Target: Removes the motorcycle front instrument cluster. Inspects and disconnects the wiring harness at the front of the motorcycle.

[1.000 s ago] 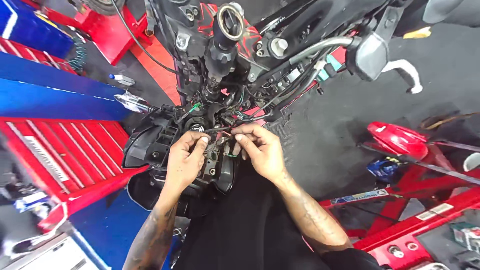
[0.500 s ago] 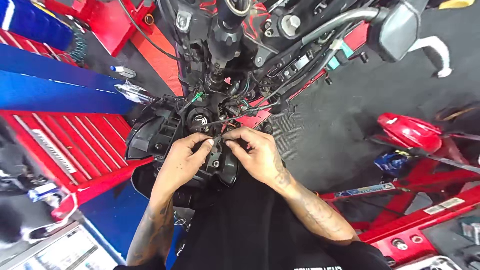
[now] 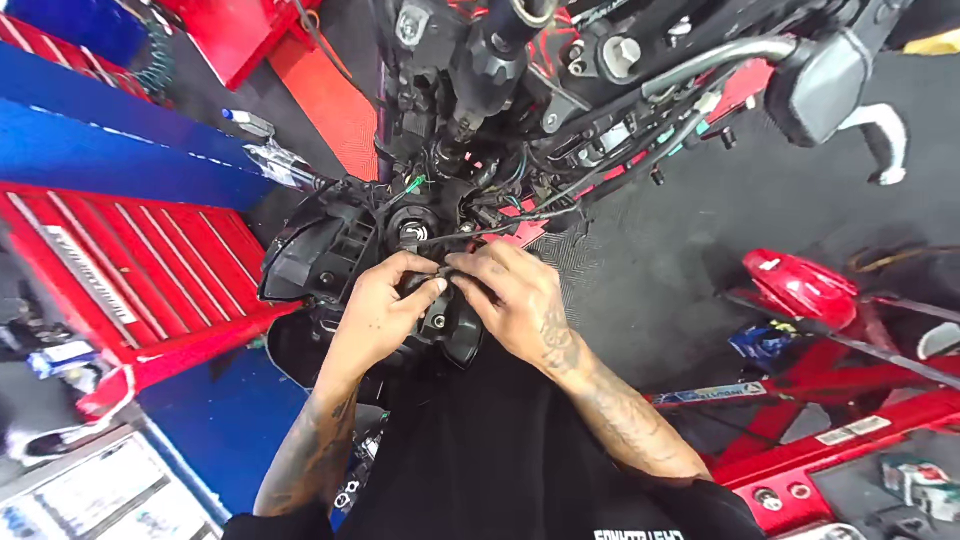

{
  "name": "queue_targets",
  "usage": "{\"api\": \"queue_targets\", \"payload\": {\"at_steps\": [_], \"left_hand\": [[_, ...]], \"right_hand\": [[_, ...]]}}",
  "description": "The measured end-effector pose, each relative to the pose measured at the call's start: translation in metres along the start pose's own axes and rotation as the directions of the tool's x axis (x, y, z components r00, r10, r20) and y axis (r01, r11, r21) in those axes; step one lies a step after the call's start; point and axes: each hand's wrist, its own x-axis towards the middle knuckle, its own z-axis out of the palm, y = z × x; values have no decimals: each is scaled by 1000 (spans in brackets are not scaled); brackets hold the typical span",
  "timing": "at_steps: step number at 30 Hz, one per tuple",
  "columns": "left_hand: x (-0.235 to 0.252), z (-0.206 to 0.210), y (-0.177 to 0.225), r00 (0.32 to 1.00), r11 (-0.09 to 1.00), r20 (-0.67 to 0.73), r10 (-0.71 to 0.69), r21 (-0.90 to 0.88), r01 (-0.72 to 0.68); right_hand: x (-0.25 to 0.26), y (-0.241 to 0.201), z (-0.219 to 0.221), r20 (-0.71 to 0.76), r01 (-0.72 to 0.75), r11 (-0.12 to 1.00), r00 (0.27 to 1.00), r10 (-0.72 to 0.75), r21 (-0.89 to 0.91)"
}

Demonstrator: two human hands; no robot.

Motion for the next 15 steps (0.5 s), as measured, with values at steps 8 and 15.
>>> {"api": "queue_targets", "payload": {"at_steps": [8,15], "left_hand": [[2,-9,0,994,991,113,4,-134,11],[-2,5,2,988,980,-81,135,156,-121]], "right_hand": [[26,10,-13,233,451,876,883,-408,-171],[27,17,-3,83,119,989,989,-126,90]]}}
